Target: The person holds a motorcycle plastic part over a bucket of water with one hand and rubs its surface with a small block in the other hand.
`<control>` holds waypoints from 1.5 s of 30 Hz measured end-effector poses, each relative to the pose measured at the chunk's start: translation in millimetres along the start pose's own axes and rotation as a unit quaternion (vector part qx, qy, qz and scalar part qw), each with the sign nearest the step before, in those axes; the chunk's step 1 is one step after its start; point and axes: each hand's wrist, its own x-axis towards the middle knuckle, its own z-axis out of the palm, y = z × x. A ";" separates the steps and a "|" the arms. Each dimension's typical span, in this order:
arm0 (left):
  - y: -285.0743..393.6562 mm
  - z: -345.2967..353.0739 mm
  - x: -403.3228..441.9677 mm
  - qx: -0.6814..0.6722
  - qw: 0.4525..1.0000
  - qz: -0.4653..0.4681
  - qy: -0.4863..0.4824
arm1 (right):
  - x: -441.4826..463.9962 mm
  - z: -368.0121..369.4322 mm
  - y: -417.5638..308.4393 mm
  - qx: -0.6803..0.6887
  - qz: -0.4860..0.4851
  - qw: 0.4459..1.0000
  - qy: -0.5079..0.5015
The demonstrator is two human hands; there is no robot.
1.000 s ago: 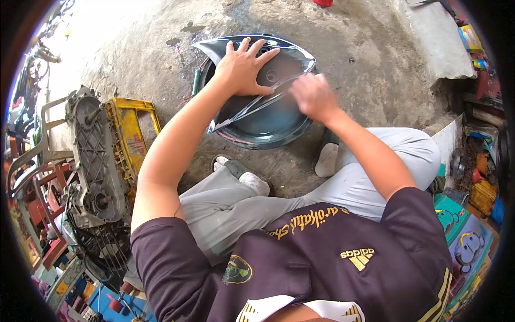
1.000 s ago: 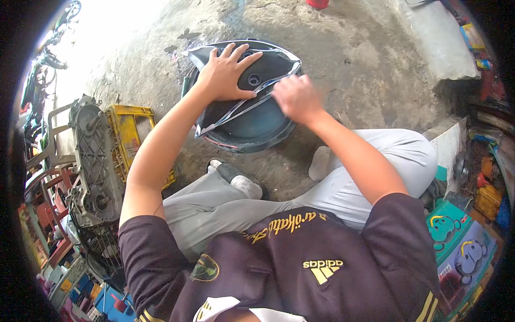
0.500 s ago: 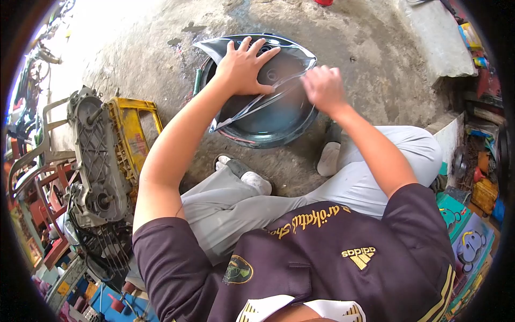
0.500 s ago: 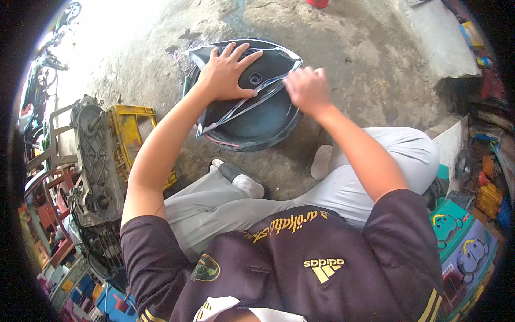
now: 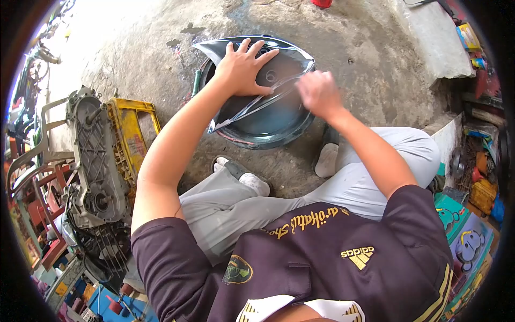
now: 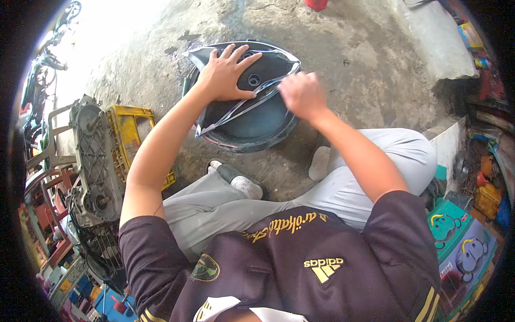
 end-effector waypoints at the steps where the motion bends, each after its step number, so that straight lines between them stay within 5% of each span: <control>1: 0.7 -0.2 0.1 0.004 1.000 -0.003 -0.006 | -2.0 -3.0 -13.5 0.007 -0.057 0.998 -0.023; 5: 0.1 0.3 -0.7 0.000 1.000 -0.003 -0.002 | -0.3 -10.4 -8.0 0.027 -0.075 0.997 -0.007; 11: 0.5 -2.0 -1.6 -0.004 1.000 -0.003 -0.004 | -4.2 -3.3 7.8 0.016 0.021 1.000 -0.002; 17: -1.8 2.1 -0.4 0.002 1.000 -0.005 -0.006 | -1.0 -11.9 -10.7 0.015 -0.090 0.995 -0.048; 22: -3.1 4.8 -0.9 -0.002 1.000 0.009 0.005 | -4.8 -5.0 11.1 0.099 -0.014 0.995 -0.021; 32: -1.0 -0.5 -0.9 0.002 1.000 -0.007 -0.018 | 3.9 -6.0 12.2 0.036 -0.065 0.997 0.028; 35: -3.1 4.8 -1.6 0.001 1.000 0.010 0.014 | 3.9 -3.2 27.1 0.009 0.038 0.998 0.039; 41: 1.4 -2.3 -1.0 0.006 1.000 -0.006 -0.019 | 3.9 -15.0 -9.6 0.034 -0.105 0.994 0.008; 45: -0.4 -0.5 -2.8 0.003 1.000 -0.005 -0.013 | 7.8 -7.1 19.8 0.024 0.023 0.999 0.031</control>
